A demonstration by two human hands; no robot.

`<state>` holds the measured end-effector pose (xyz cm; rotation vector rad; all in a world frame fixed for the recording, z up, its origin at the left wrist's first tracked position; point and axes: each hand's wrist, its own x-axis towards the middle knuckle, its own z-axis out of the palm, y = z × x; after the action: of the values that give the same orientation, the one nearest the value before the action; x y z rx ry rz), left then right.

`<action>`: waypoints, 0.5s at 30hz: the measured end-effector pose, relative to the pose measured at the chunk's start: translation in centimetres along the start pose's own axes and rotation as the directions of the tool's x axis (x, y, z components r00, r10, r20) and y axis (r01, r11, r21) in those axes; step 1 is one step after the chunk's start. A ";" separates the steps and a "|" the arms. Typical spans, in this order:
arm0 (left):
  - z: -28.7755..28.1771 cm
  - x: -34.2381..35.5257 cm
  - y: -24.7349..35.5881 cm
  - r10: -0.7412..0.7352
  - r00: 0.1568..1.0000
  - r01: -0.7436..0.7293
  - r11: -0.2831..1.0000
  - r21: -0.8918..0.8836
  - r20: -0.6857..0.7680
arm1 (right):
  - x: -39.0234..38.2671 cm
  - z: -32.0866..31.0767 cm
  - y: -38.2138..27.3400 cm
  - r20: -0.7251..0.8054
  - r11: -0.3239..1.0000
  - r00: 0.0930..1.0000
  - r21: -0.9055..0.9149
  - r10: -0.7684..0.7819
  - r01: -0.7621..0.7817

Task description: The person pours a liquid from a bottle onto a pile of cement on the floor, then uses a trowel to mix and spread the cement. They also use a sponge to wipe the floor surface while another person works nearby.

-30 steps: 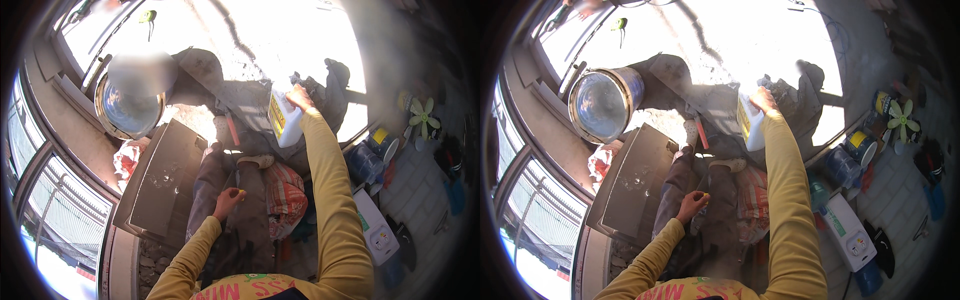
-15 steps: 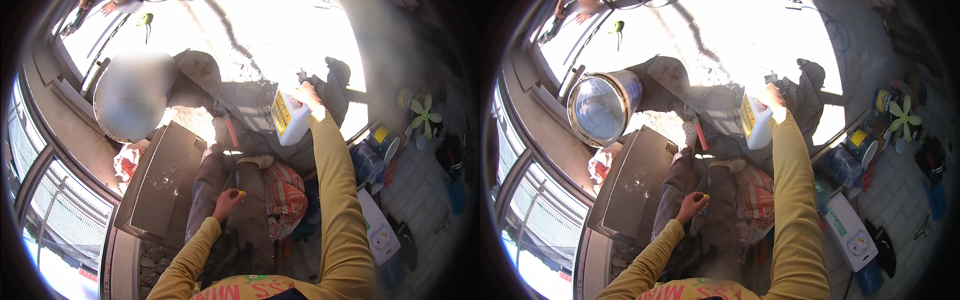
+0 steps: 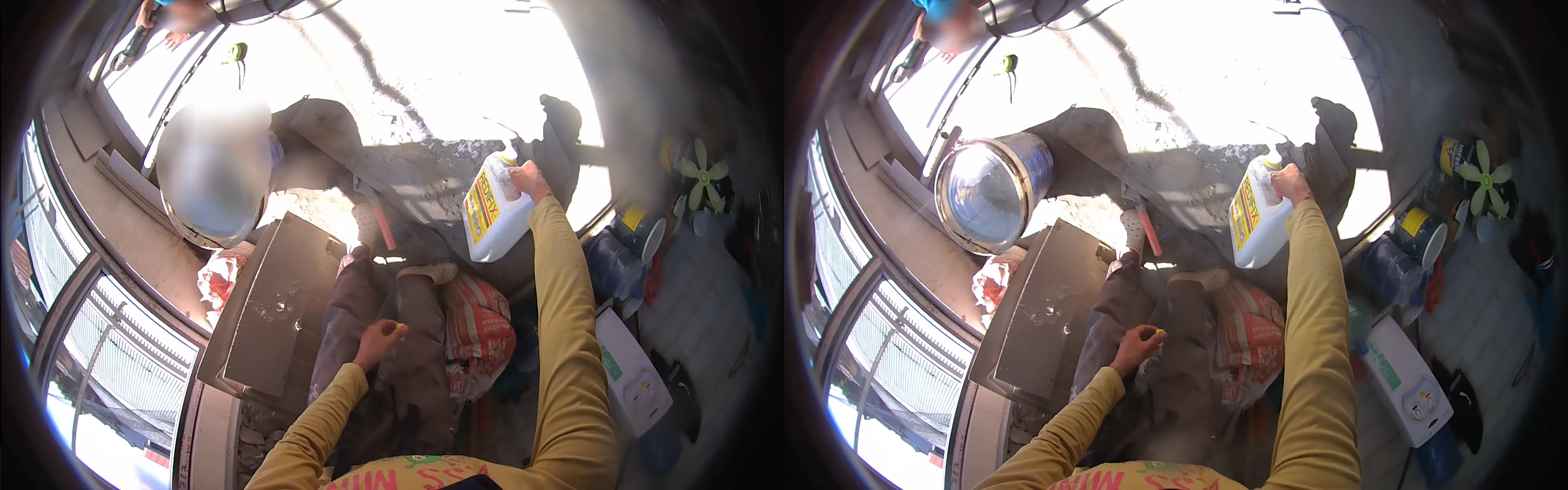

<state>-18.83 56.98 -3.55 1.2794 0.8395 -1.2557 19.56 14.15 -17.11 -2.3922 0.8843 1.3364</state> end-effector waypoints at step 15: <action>0.1 -0.2 0.2 -0.053 0.998 0.049 0.992 0.113 0.035 | -3.0 3.9 10.6 0.043 0.943 0.989 -0.296 -0.144 0.150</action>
<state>-18.72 56.87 -3.33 1.3261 0.7884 -1.3800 9.15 8.99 -16.05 -2.6000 0.5132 1.5253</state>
